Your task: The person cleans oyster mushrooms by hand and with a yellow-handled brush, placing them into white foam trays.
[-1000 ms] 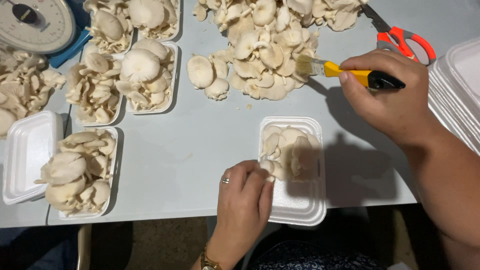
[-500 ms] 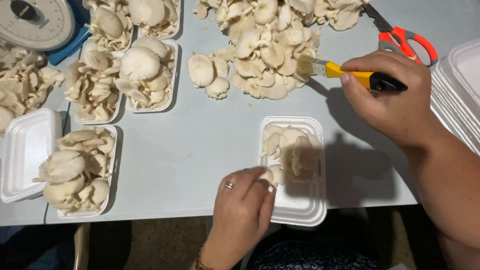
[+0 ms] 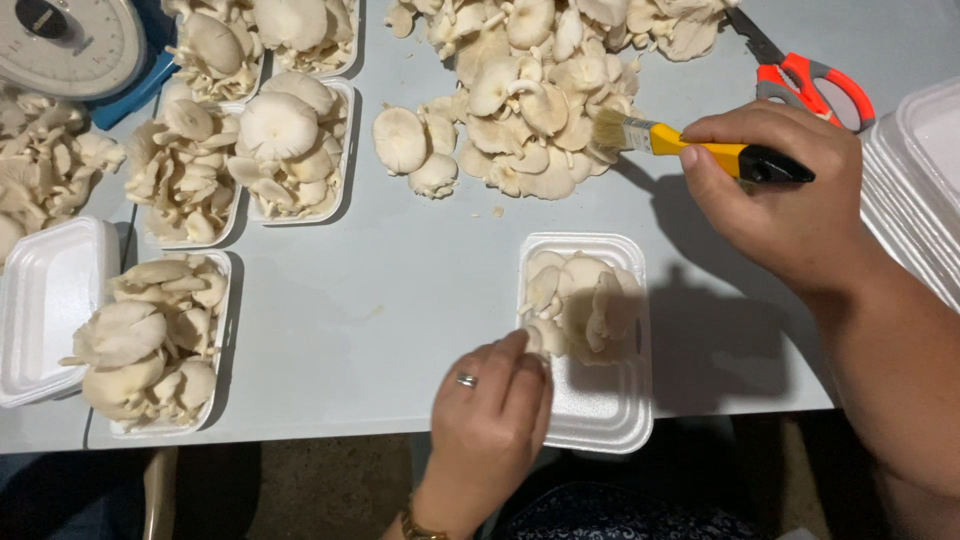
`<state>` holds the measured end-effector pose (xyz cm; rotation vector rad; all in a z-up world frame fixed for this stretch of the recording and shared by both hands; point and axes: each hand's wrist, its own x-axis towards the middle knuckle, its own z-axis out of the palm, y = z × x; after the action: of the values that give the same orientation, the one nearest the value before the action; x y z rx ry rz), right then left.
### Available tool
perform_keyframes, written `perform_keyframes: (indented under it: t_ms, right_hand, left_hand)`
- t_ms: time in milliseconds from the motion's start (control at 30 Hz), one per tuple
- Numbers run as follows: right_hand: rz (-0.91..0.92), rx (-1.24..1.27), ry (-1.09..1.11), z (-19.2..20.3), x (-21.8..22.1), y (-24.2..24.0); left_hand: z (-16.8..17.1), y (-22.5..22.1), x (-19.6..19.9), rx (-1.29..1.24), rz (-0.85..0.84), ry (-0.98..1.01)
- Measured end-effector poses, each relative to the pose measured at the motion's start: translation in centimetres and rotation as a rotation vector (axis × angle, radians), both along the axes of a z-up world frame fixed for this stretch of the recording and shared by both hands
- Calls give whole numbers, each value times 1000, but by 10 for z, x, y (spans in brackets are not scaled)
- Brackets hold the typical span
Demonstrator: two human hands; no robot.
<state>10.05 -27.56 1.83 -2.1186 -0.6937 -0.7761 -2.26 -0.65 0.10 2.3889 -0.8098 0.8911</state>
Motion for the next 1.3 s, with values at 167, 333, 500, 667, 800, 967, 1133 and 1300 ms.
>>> perform_keyframes:
  t_ms: [167,333,500,667,800,967,1133,1300]
  right_hand:
    - [11,13,5,-1,0,-1]
    - [9,13,15,-1,0,-1]
    - [-31,13,32,-3,1,-2]
    - [-40,9,46,0,0,-1]
    - [-10,25,22,9,1,7]
    - [14,9,6,18,0,10]
    - [-59,-15,41,14,-4,12]
    - [-12,-16,-30,16,-3,14]
  left_hand:
    - [-20,-1,-3,-18,-40,179]
    - [-10,11,2,32,-69,289]
    - [23,26,15,174,-151,384]
    - [71,59,89,202,-47,382]
    - [74,79,170,323,251,468]
    - [6,77,201,499,250,540]
    - [-37,85,215,395,169,510]
    - [-13,78,212,130,-48,341]
